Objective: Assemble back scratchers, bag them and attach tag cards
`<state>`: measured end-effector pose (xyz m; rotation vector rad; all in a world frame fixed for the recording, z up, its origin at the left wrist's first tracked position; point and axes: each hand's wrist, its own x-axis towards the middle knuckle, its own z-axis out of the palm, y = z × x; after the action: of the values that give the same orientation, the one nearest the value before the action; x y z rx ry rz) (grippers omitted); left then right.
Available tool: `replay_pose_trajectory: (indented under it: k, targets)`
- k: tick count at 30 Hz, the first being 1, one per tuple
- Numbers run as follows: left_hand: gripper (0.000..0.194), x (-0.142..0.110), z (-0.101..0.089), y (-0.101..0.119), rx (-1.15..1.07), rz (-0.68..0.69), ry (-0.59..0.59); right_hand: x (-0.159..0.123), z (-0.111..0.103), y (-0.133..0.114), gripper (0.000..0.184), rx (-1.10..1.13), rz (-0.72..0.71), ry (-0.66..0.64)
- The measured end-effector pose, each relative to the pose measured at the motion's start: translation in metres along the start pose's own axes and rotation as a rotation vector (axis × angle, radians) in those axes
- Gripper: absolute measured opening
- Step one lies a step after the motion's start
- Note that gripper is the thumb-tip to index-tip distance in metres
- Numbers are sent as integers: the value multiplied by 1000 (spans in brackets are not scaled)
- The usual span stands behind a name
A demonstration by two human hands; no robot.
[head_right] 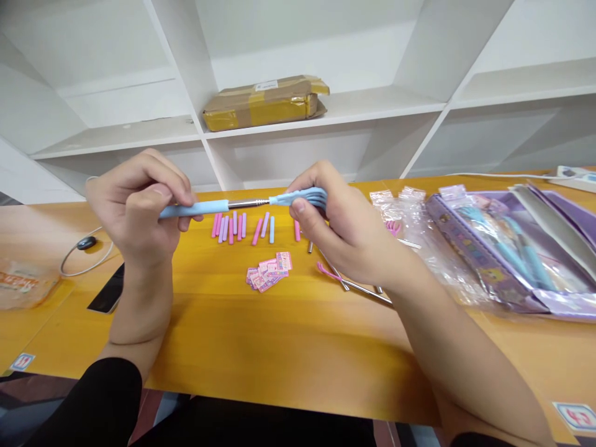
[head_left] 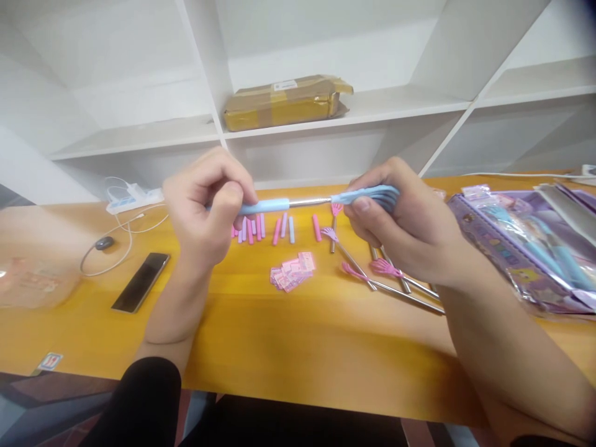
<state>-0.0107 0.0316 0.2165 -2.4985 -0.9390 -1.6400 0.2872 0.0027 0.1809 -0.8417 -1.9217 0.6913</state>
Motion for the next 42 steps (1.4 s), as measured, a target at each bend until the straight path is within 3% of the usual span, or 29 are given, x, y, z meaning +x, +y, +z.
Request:
replay_pose_trajectory:
  k: [2, 5, 9, 14, 16, 18, 25, 31, 36, 39, 42]
  targets:
    - [38, 0, 2, 2, -65, 23, 60, -1, 5, -2, 24, 10, 7, 22]
    - [34, 2, 8, 10, -90, 15, 56, -2, 11, -3, 22, 26, 6, 13]
    - [30, 5, 10, 20, -167, -32, 189, -2, 12, -3, 19, 12, -11, 7]
    - [19, 11, -11, 15, -192, -8, -136, -1, -1, -4, 16, -184, -44, 38]
    - [8, 12, -20, 12, -120, 57, -312, 0, -7, -4, 12, -347, -102, 101]
    - [15, 11, -24, 12, 23, 106, -478, 0, -10, -1, 11, -516, -162, 173]
    - [20, -4, -4, 27, 377, 135, -610, 8, -3, 9, 15, -874, -530, 157]
    - [19, -6, 21, 25, 604, 288, -446, 9, 6, 6, 36, -989, -607, 88]
    - [27, -7, 42, 16, 741, 345, -247, 3, 14, -1, 28, -1079, -532, 54]
    - [28, -11, 53, 7, 755, 344, -205, 1, 19, -4, 28, -1149, -492, 38]
    - [28, -13, 65, -6, 763, 307, -159, 6, 23, 2, 29, -1229, -520, 106]
